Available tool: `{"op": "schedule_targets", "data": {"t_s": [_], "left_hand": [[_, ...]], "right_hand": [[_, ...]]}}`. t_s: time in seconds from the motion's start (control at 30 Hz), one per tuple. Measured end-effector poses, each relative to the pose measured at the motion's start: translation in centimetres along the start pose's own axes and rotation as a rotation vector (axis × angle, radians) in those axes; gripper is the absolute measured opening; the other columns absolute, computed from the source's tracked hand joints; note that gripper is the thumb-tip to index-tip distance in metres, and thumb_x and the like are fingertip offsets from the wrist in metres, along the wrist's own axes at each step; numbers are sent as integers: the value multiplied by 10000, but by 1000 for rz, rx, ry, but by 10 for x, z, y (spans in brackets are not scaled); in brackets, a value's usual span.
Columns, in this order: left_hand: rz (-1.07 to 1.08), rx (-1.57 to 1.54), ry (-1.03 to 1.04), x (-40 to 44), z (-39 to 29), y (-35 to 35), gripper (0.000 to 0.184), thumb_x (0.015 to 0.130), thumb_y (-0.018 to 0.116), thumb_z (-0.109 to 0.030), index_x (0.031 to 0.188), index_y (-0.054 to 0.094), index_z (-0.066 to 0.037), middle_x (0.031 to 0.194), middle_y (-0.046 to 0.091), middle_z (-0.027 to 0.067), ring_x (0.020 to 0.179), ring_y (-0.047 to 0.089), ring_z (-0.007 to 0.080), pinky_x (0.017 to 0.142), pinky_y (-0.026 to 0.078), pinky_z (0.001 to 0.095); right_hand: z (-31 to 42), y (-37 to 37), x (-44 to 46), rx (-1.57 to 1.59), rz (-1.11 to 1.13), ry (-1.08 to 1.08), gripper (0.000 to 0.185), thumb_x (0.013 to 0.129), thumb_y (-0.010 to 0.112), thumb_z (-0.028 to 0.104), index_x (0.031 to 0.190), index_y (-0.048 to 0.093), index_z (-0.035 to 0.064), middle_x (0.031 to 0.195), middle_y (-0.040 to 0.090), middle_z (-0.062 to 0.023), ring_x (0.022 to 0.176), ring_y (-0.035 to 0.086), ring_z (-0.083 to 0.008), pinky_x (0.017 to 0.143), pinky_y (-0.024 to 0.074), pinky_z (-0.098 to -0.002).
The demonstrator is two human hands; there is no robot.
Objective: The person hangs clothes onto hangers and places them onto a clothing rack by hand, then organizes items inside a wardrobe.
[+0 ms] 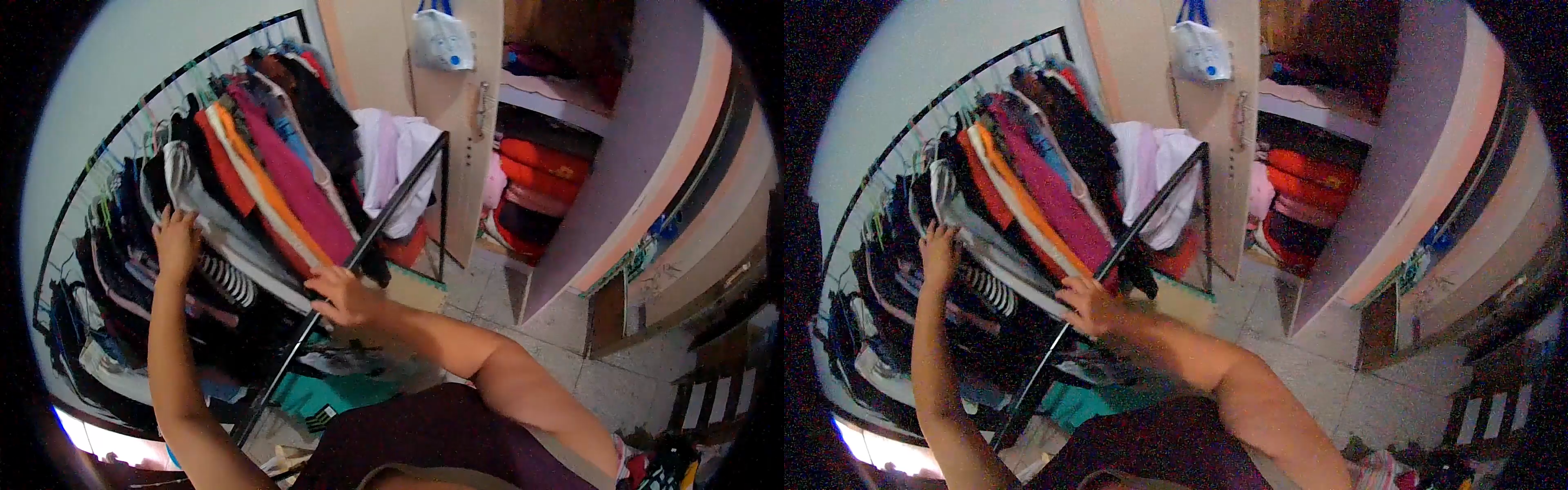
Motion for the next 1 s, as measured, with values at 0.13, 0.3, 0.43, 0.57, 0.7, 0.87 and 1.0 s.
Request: {"op": "schedule_targets", "data": {"t_s": [0.13,0.3,0.43,0.57,0.7,0.87,1.0], "left_hand": [[105,-9,-153,6,-13,14,366,748,606,-142,1110,568,-113,1124,535,112,1192,385,350,936,307,524],[-57,-20,-175,28,-53,1,368,770,588,-147,1136,547,-138,1226,472,120,1226,356,322,951,319,494],[-41,-66,-95,58,-115,-13,374,764,597,-140,1132,532,-129,1275,435,123,1247,332,313,954,319,482],[-73,-142,16,98,-164,-5,397,754,614,-124,1142,530,-120,1268,441,132,1236,344,322,956,325,463],[-157,-292,147,141,-219,-1,405,730,635,-94,1122,539,-66,1219,468,164,1162,416,344,942,368,396],[-180,-574,503,163,-354,-33,369,695,653,-85,1053,569,-44,1078,520,171,1022,496,351,880,412,390],[-126,-639,702,182,-435,-21,365,681,656,-91,1033,572,-43,1053,524,185,983,511,356,837,434,387]], "right_hand": [[-21,-51,-50,-19,199,-5,328,797,563,184,1089,551,35,1090,521,-181,1021,503,-314,845,410,-413],[-82,-134,-164,-108,784,157,297,822,497,166,1097,540,62,907,581,-174,831,570,-331,695,459,-432],[-123,-221,-274,-284,1246,592,268,814,527,220,1043,547,82,870,594,-188,805,578,-367,691,456,-466],[-102,-303,-251,-235,855,690,264,804,547,226,1016,562,69,863,596,-191,813,580,-366,691,457,-467],[-130,-319,-287,-299,685,755,256,807,554,218,996,572,47,859,594,-205,821,576,-376,694,456,-467],[-184,-326,-271,-252,556,873,277,823,549,222,1013,569,22,863,589,-224,806,576,-383,691,459,-446],[-228,-361,-167,-308,241,736,264,830,542,189,1021,577,10,866,602,-212,754,590,-346,670,467,-374]]}}
Point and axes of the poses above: each hand's wrist, its own x-axis towards the middle knuckle, its own y-axis out of the palm, z = x × y, the point moved 9 cm from there along x, towards the middle knuckle
